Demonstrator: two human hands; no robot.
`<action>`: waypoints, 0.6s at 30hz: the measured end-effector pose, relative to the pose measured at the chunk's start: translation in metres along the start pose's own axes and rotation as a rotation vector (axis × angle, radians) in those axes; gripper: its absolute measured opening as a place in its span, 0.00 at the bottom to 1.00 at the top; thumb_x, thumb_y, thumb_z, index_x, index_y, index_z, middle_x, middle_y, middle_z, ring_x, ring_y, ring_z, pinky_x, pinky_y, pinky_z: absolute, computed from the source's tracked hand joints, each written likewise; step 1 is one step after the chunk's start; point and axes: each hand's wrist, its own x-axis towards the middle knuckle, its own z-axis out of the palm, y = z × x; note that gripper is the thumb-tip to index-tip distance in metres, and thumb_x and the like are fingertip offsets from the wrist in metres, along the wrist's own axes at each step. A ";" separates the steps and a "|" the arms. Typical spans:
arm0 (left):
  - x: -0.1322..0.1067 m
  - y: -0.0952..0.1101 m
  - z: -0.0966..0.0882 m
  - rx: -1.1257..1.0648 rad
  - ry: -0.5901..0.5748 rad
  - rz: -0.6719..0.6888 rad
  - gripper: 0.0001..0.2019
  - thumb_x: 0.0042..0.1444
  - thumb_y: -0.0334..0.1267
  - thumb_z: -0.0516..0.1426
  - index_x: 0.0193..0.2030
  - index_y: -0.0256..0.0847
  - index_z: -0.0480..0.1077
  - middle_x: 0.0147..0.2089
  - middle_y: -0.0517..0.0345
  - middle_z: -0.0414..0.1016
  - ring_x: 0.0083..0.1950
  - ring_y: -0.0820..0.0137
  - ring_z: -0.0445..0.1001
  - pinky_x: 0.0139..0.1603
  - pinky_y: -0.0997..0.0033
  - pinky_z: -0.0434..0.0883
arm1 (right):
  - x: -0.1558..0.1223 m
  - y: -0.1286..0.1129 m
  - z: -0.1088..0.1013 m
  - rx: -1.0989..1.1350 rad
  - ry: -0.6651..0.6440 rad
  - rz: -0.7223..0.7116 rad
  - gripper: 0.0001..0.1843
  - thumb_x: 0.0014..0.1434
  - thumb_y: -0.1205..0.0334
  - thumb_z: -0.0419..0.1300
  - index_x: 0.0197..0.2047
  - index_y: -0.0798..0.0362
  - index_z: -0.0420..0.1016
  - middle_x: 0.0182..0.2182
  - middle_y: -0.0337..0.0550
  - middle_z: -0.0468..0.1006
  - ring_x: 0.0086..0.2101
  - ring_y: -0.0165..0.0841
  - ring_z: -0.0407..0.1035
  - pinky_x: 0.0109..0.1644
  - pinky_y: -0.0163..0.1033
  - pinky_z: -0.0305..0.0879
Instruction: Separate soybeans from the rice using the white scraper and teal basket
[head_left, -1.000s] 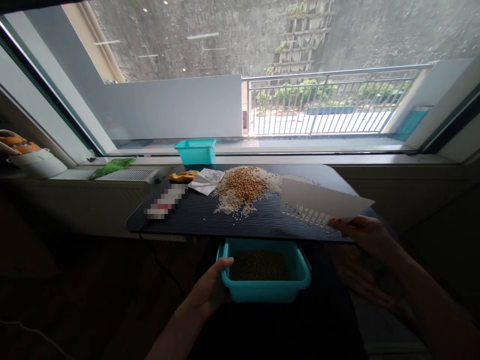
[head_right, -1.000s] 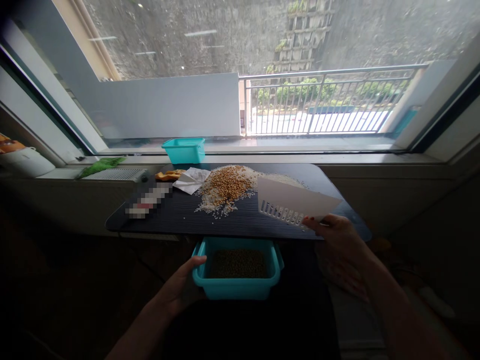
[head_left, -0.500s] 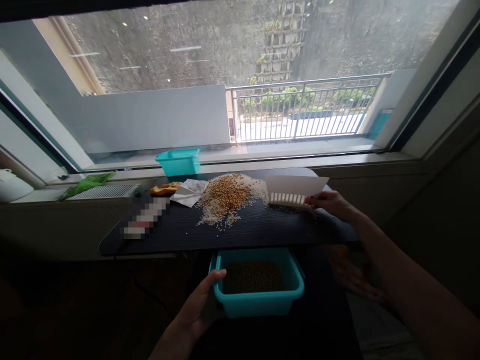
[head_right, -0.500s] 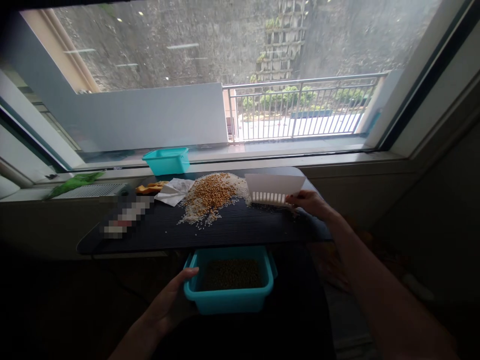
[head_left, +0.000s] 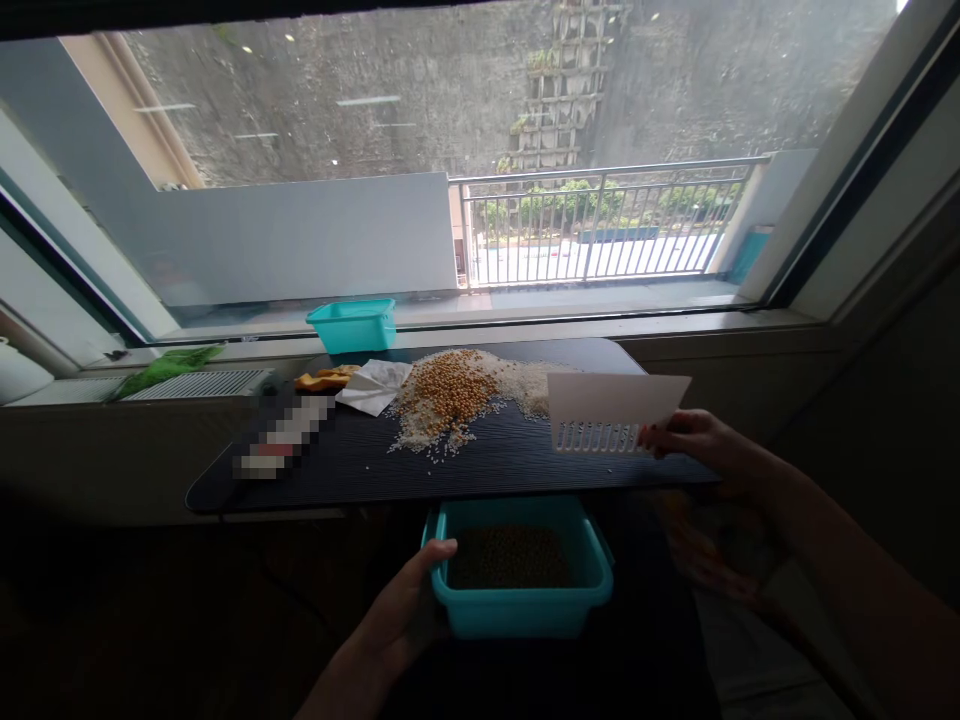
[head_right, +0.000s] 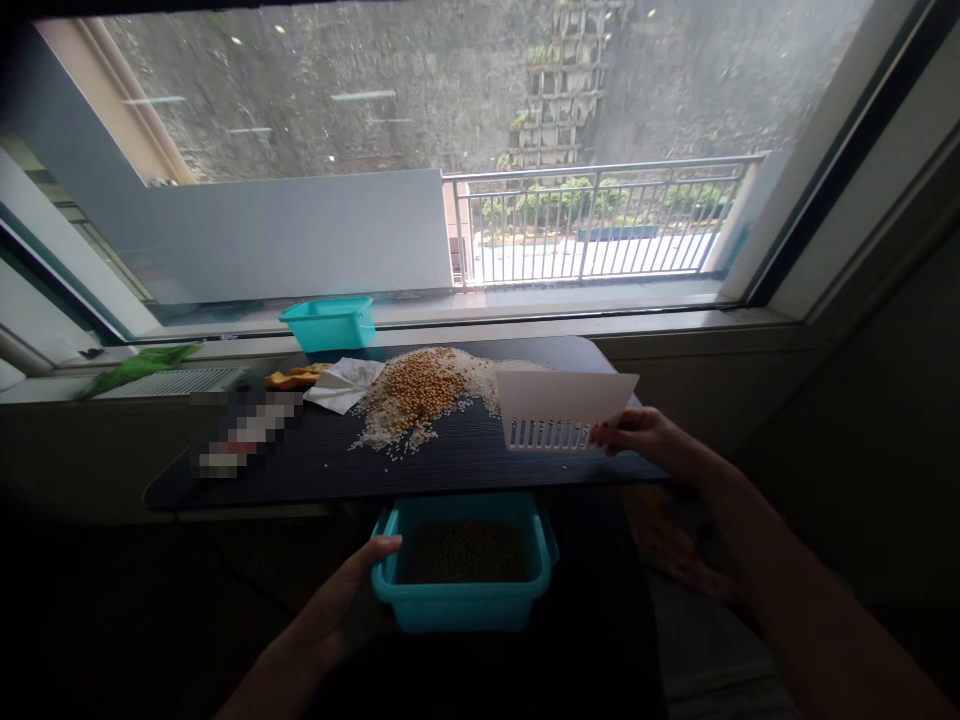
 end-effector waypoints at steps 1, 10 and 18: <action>0.000 0.000 0.001 0.003 -0.006 -0.005 0.24 0.49 0.44 0.58 0.50 0.35 0.63 0.42 0.49 0.74 0.43 0.59 0.73 0.43 0.62 0.69 | -0.007 0.001 0.002 -0.012 -0.030 0.031 0.22 0.36 0.42 0.65 0.24 0.54 0.77 0.24 0.44 0.76 0.25 0.32 0.68 0.31 0.37 0.66; 0.002 0.001 -0.001 0.022 -0.003 0.008 0.25 0.48 0.45 0.58 0.52 0.37 0.62 0.42 0.50 0.73 0.44 0.60 0.73 0.43 0.61 0.69 | 0.034 -0.016 0.014 0.022 0.297 -0.132 0.22 0.36 0.44 0.65 0.26 0.55 0.76 0.22 0.44 0.75 0.21 0.29 0.65 0.27 0.36 0.65; -0.003 0.002 -0.009 -0.015 -0.002 0.022 0.25 0.48 0.45 0.58 0.52 0.36 0.62 0.45 0.48 0.73 0.45 0.59 0.72 0.42 0.64 0.69 | 0.078 -0.037 0.026 -0.194 0.288 -0.261 0.19 0.42 0.47 0.63 0.27 0.56 0.76 0.20 0.42 0.75 0.22 0.30 0.67 0.26 0.34 0.65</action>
